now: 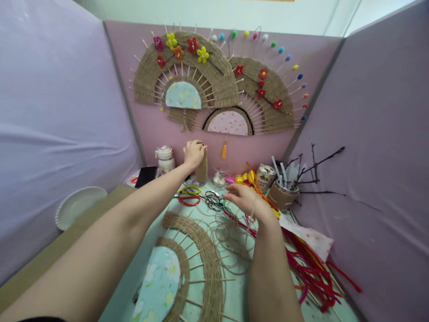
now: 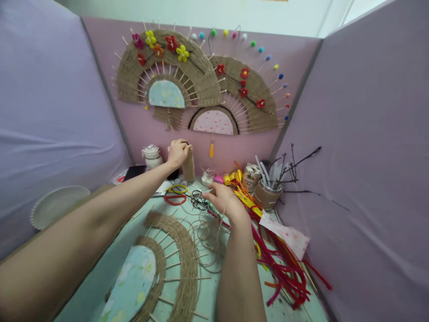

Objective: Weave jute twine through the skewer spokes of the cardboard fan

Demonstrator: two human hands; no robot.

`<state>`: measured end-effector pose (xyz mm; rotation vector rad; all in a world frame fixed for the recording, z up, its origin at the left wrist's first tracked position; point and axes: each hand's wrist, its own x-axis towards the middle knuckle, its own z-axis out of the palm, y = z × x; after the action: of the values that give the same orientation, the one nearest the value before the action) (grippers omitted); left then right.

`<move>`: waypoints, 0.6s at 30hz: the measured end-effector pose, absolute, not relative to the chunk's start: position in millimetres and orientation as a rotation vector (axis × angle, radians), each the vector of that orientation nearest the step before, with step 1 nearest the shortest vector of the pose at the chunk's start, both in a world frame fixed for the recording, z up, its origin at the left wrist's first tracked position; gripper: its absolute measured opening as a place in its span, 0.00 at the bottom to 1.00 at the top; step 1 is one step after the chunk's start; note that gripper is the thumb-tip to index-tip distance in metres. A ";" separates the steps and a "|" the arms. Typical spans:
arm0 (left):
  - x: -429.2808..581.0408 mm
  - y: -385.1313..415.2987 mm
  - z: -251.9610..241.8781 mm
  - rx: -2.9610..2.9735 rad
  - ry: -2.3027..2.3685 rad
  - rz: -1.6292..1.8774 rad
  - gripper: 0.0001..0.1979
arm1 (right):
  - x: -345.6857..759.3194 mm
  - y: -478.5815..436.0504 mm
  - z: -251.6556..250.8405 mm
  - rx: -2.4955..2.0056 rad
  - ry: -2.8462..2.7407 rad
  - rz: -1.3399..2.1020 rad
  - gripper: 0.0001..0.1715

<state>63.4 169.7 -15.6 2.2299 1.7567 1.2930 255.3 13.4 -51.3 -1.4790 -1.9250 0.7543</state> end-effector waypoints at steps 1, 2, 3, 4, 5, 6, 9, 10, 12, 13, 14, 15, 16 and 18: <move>67.4 174.2 -15.3 2.245 1.758 1.255 0.14 | 254.8 12.8 -50.3 -1.503 -1.933 0.747 0.18; 70.7 178.1 -15.8 2.255 1.763 1.221 0.14 | 254.0 12.0 -49.0 -1.519 -1.936 0.744 0.18; 73.2 181.5 -17.2 2.259 1.771 1.189 0.15 | 252.9 10.9 -47.5 -1.528 -1.941 0.740 0.18; 74.9 184.2 -19.5 2.256 1.781 1.160 0.15 | 251.7 9.8 -45.9 -1.533 -1.948 0.732 0.18; 76.0 186.2 -22.4 2.249 1.793 1.135 0.16 | 250.4 8.6 -44.4 -1.535 -1.959 0.723 0.18; 76.4 187.8 -25.7 2.236 1.804 1.115 0.17 | 249.3 7.5 -43.2 -1.538 -1.971 0.719 0.19; 75.9 190.4 -34.5 2.183 1.831 1.092 0.17 | 247.1 6.2 -42.0 -1.547 -2.009 0.727 0.18; 75.6 190.9 -36.4 2.165 1.833 1.092 0.17 | 246.8 6.6 -42.7 -1.555 -2.028 0.730 0.17; 75.4 191.1 -38.4 2.140 1.816 1.087 0.18 | 246.4 8.1 -45.4 -1.568 -2.082 0.744 0.15; 75.6 190.7 -38.5 2.135 1.797 1.082 0.18 | 246.0 9.1 -47.3 -1.572 -2.112 0.764 0.13; 75.8 189.8 -38.0 2.132 1.775 1.080 0.18 | 245.6 10.1 -49.3 -1.580 -2.137 0.798 0.12; 75.8 188.2 -37.1 2.128 1.754 1.083 0.19 | 245.0 11.0 -51.2 -1.590 -2.153 0.851 0.11; 75.5 185.9 -35.9 2.118 1.739 1.095 0.21 | 244.3 11.7 -52.9 -1.606 -2.157 0.912 0.11; 72.9 178.5 -33.2 2.077 1.734 1.137 0.25 | 243.3 12.9 -55.4 -1.662 -2.133 1.022 0.09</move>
<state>72.9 178.5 -33.2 2.0767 1.7343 1.1366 243.3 12.9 -55.4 -1.6615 -2.1332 1.0218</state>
